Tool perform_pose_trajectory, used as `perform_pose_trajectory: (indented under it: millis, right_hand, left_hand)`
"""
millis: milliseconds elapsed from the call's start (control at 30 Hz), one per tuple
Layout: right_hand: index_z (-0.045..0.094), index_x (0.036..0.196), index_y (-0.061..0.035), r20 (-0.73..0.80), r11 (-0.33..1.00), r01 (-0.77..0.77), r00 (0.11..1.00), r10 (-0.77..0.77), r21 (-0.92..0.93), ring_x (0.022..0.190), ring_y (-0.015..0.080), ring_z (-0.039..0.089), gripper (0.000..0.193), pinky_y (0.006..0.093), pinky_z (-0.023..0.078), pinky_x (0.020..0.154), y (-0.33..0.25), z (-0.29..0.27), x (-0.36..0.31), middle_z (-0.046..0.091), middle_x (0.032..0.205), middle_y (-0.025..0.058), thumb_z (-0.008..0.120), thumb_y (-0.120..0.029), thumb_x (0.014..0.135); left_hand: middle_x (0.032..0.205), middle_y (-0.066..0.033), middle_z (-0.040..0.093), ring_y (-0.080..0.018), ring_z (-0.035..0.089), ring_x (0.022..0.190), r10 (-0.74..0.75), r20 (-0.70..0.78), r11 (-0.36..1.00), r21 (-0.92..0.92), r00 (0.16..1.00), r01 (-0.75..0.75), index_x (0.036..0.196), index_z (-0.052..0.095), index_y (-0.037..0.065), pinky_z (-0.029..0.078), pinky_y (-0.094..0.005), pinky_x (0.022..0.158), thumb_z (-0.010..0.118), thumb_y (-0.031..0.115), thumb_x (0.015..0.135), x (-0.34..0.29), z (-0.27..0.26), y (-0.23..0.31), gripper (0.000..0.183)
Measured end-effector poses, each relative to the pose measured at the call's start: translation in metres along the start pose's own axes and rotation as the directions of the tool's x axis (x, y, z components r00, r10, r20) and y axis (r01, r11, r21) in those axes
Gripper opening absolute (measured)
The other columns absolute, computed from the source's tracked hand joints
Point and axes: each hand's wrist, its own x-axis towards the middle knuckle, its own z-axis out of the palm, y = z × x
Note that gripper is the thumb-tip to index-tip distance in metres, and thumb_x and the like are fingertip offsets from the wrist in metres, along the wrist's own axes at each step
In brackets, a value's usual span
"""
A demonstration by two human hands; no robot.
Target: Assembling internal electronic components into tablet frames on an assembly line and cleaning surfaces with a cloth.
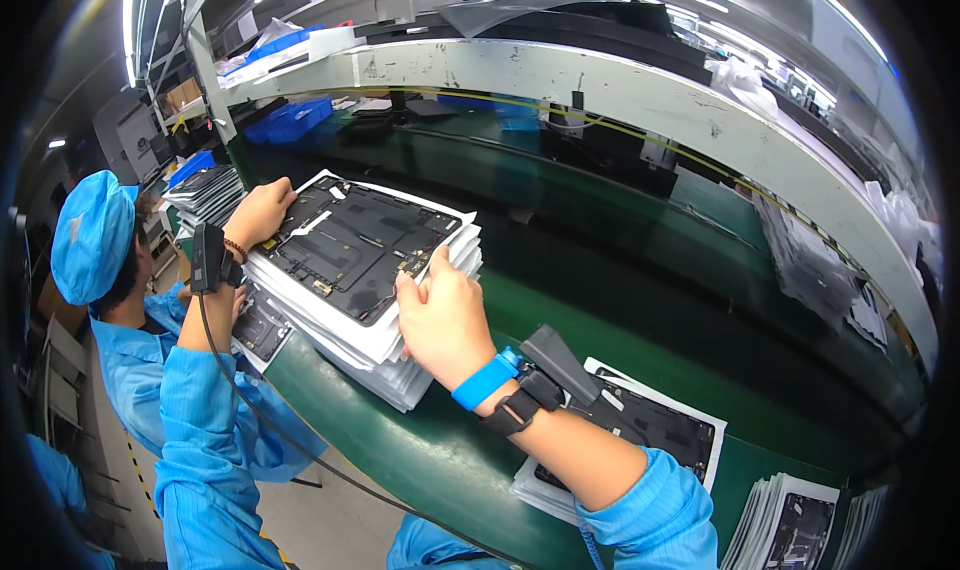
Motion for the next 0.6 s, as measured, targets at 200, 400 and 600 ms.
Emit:
perform_pose_trajectory:
  millis: [200,400,600]
  right_hand:
    - [0.045,0.119,0.0139,0.024,0.999,-0.001,1.000,0.000,0.052,0.048,0.0202,0.064,0.039,0.0363,0.049,0.044,0.011,-0.008,0.007,0.062,0.059,0.0110,0.060,-0.017,0.099]
    - [0.038,0.140,0.0201,-0.028,0.965,0.256,0.966,-0.258,-0.051,0.054,0.0246,0.059,0.067,0.0379,0.047,0.054,-0.017,-0.041,-0.051,0.060,0.064,0.0173,0.066,-0.020,0.095]
    - [0.063,0.119,0.0071,0.115,0.848,0.370,0.928,-0.354,-0.380,0.058,0.0274,0.062,0.039,0.0394,0.048,0.055,-0.056,-0.119,-0.178,0.062,0.066,0.0130,0.069,-0.022,0.093]
  left_hand:
    - [0.090,-0.0298,0.065,-0.0510,0.061,0.089,0.125,-0.016,0.992,0.016,0.992,-0.125,0.103,0.052,0.000,0.047,-0.0575,0.075,0.051,0.018,0.101,0.018,0.021,-0.010,0.017]
    - [0.094,-0.0324,0.059,-0.0527,0.056,0.091,0.108,-0.088,0.983,-0.139,0.990,-0.119,0.100,0.052,-0.005,0.045,-0.0504,0.074,0.053,0.010,0.098,0.013,0.039,-0.068,0.016]
    - [0.106,-0.0332,0.066,-0.0504,0.062,0.099,0.144,-0.094,0.987,-0.051,0.985,-0.149,0.107,0.066,-0.003,0.049,-0.0505,0.085,0.053,0.035,0.102,0.015,0.005,-0.024,0.040]
